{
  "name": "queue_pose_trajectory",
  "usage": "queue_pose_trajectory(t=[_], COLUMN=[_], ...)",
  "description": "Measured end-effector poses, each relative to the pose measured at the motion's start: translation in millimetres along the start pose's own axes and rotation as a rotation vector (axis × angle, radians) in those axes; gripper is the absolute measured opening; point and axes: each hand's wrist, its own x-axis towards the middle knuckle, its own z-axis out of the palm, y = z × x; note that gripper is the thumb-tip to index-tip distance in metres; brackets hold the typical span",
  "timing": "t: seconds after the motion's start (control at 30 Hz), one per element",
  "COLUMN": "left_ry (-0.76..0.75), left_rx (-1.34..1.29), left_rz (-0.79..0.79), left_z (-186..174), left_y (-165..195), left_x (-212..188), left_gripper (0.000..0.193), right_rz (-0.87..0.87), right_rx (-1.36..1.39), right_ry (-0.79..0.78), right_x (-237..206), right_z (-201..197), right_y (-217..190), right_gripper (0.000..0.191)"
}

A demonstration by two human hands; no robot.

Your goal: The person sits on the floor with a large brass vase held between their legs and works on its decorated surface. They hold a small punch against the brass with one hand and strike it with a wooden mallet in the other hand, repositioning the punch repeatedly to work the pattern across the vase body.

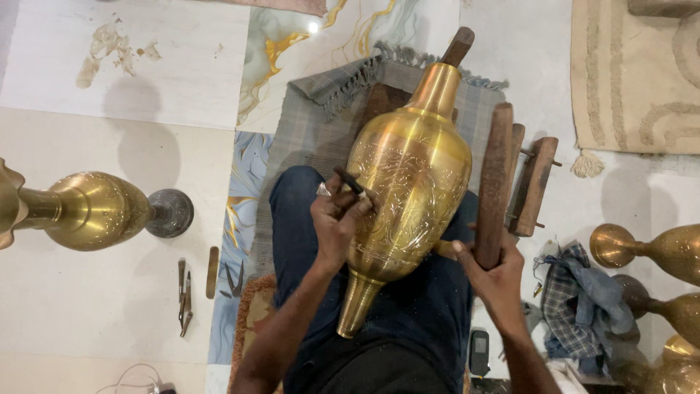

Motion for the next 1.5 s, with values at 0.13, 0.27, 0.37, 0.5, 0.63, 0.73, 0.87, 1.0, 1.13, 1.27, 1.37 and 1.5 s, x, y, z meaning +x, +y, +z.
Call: queue_pose_trajectory(t=[0.13, 0.27, 0.37, 0.5, 0.63, 0.73, 0.87, 1.0, 1.13, 1.27, 1.37, 1.5], left_ry=[0.065, 0.163, 0.184, 0.166, 0.173, 0.222, 0.268, 0.219, 0.232, 0.228, 0.2, 0.204], left_rx=[-0.037, -0.015, 0.165, 0.276, 0.327, 0.55, 0.601, 0.481, 0.511, 0.549, 0.553, 0.56], left_rz=[-0.026, -0.135, -0.064, 0.153, 0.255, 0.364, 0.327, 0.268, 0.347, 0.371, 0.389, 0.417], left_z=[10, 18, 19, 21, 23, 26, 32, 37, 40, 40, 40, 39], left_y=[-5, -10, -13, -22, -31, -32, -28, -23, -23, -26, -28, -29], left_x=[-23, -31, -34, -39, -41, -43, -47, -52, -54, -55, -55, -53], left_gripper=[0.024, 0.038, 0.033, 0.024, 0.022, 0.019, 0.025, 0.022, 0.023, 0.023, 0.021, 0.025], right_rz=[0.448, 0.31, 0.027, 0.03, 0.035, -0.074, -0.169, -0.343, -0.353, -0.293, -0.274, -0.436], right_rx=[0.439, 0.375, 0.051, -0.314, -0.46, -0.706, -0.753, -0.858, -0.94, -1.068, -0.98, -1.052], right_ry=[0.022, 0.015, -0.083, -0.306, -0.529, -0.612, -0.728, -0.845, -0.898, -0.975, -0.921, -1.013], right_x=[-22, -25, -7, 30, 62, 83, 100, 110, 112, 109, 106, 105], right_z=[9, 1, -11, -22, -20, -13, -9, -8, -5, 2, 4, 4], right_y=[36, 33, 7, -50, -114, -149, -179, -198, -209, -211, -212, -214], right_gripper=[0.038, 0.04, 0.041, 0.045, 0.049, 0.051, 0.055, 0.051, 0.046, 0.046, 0.047, 0.043])
